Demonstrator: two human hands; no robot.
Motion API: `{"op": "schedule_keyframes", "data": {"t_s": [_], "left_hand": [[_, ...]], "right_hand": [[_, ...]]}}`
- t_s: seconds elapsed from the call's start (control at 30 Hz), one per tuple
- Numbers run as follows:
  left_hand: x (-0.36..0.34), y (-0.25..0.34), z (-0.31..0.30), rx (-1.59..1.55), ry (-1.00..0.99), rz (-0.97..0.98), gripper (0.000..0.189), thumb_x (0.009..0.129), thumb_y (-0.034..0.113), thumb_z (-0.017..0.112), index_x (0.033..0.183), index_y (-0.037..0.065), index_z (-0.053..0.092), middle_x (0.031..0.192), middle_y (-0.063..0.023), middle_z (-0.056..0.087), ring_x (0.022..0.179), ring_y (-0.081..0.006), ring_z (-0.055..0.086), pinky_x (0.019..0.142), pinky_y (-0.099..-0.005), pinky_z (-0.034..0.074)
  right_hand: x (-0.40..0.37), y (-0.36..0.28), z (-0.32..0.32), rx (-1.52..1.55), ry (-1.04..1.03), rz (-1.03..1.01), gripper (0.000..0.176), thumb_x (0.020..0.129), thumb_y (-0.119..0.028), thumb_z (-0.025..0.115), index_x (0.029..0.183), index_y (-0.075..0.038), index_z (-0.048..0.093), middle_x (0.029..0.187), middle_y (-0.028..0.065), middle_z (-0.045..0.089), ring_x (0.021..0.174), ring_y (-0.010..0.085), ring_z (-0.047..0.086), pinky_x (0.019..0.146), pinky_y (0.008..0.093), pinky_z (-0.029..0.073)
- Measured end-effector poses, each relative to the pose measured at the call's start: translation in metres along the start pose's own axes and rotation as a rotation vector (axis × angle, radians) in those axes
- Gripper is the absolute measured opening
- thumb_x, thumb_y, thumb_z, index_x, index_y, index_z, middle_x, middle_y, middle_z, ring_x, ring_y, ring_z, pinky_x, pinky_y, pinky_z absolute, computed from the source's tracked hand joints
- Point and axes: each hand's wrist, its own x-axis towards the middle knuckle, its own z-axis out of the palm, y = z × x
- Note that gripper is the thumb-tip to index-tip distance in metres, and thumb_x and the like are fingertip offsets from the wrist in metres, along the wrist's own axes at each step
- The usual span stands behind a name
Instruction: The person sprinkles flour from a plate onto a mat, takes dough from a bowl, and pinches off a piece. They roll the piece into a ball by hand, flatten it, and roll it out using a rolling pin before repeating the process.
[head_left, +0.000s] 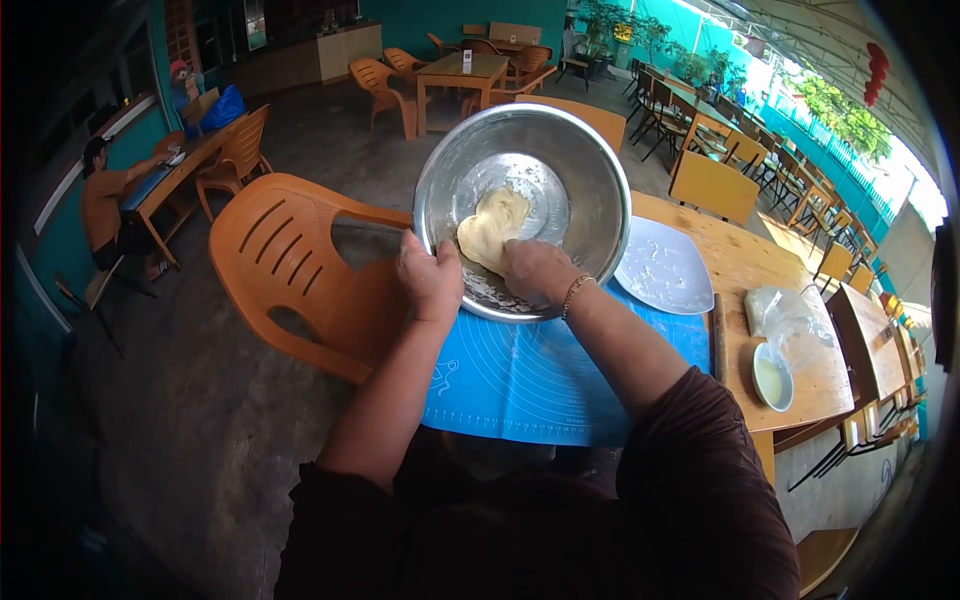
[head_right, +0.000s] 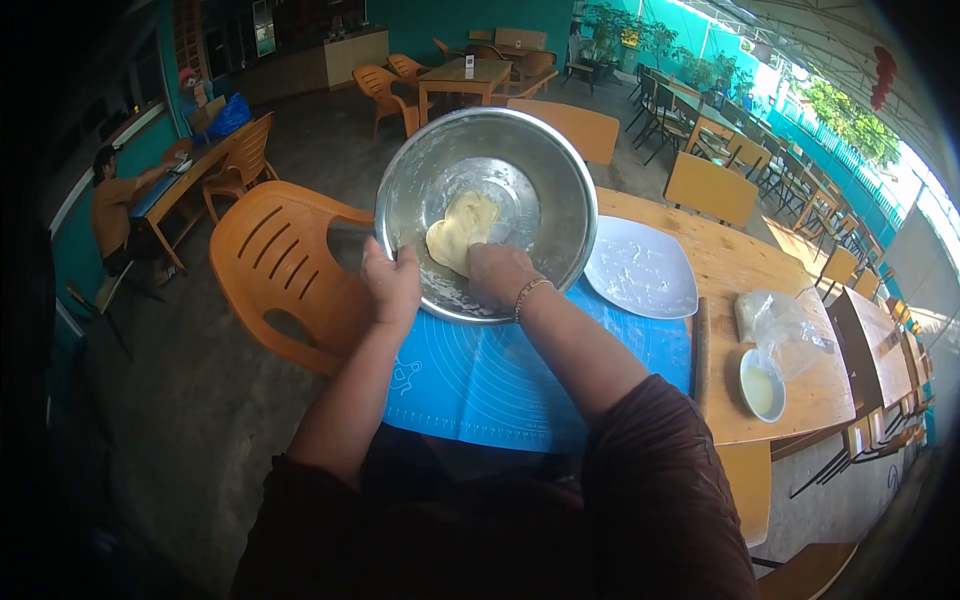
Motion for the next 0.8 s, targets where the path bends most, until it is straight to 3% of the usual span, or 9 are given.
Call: {"op": "schedule_keyframes", "data": {"t_s": [0.07,0.13,0.17,0.33,0.43,0.6,0.67,0.8], "left_hand": [[-0.001,0.004,-0.001,-0.019,-0.025,0.007,0.021,0.075,0.006,0.059,0.092,-0.006,0.054,0.084,-0.0265,0.064,0.081,-0.0425,0.064,0.074,-0.0453,0.05],[-0.001,0.003,0.0,-0.024,-0.027,0.011,0.022,0.074,0.006,0.059,0.092,-0.006,0.054,0.084,-0.0265,0.064,0.08,-0.0428,0.064,0.074,-0.0455,0.05],[-0.001,0.003,0.001,-0.027,-0.025,0.02,0.022,0.074,0.005,0.059,0.092,-0.006,0.053,0.084,-0.0265,0.064,0.08,-0.043,0.063,0.074,-0.0457,0.05],[-0.004,0.005,0.0,-0.038,-0.013,0.073,0.021,0.073,0.005,0.058,0.09,-0.006,0.052,0.084,-0.0264,0.063,0.08,-0.0435,0.063,0.074,-0.046,0.05],[-0.005,0.002,-0.001,-0.05,-0.043,0.041,0.022,0.074,0.005,0.06,0.094,-0.005,0.053,0.087,-0.0252,0.064,0.083,-0.0424,0.063,0.077,-0.0452,0.049],[-0.006,0.003,0.001,0.015,-0.034,0.024,0.023,0.076,0.004,0.061,0.096,-0.005,0.053,0.09,-0.0249,0.064,0.085,-0.0416,0.063,0.079,-0.0445,0.049],[-0.005,0.001,0.006,0.022,0.019,0.057,0.019,0.074,0.003,0.056,0.089,-0.007,0.05,0.085,-0.0283,0.061,0.08,-0.0451,0.061,0.075,-0.0475,0.048],[-0.006,0.003,0.004,-0.008,0.014,0.044,0.018,0.075,0.003,0.055,0.088,-0.007,0.049,0.085,-0.0288,0.06,0.08,-0.0452,0.06,0.075,-0.0477,0.048]], "right_hand": [[-0.003,0.0,-0.001,-0.031,-0.037,-0.033,0.021,0.083,-0.013,0.057,0.097,-0.002,0.067,0.1,0.0205,0.069,0.098,0.0332,0.067,0.085,0.0428,0.052],[-0.004,0.001,0.009,-0.143,0.446,-0.068,0.023,0.083,-0.012,0.055,0.099,-0.002,0.068,0.099,0.021,0.069,0.095,0.033,0.067,0.082,0.0414,0.052],[-0.004,-0.001,0.014,-0.142,0.448,-0.062,0.023,0.083,-0.012,0.055,0.099,-0.002,0.068,0.099,0.021,0.069,0.095,0.033,0.067,0.082,0.0414,0.052],[0.0,-0.01,0.022,-0.166,0.189,-0.05,0.02,0.082,-0.011,0.054,0.087,-0.003,0.072,0.094,0.0193,0.07,0.09,0.032,0.069,0.076,0.0418,0.053],[0.0,-0.004,0.024,-0.119,0.224,-0.069,0.02,0.082,-0.01,0.053,0.082,-0.004,0.073,0.091,0.0197,0.07,0.088,0.0322,0.069,0.075,0.0417,0.054],[0.003,-0.004,0.022,-0.018,0.168,-0.032,0.02,0.08,-0.011,0.055,0.084,-0.002,0.072,0.092,0.0216,0.069,0.089,0.034,0.068,0.079,0.0415,0.053],[0.006,-0.001,0.023,0.014,0.161,-0.028,0.021,0.079,-0.012,0.056,0.085,-0.001,0.072,0.093,0.0222,0.068,0.091,0.0349,0.068,0.08,0.0417,0.053],[0.002,0.009,0.01,0.142,0.007,-0.08,0.033,0.082,-0.024,0.059,0.093,0.004,0.07,0.097,0.0269,0.067,0.093,0.0386,0.066,0.083,0.042,0.052]]}}
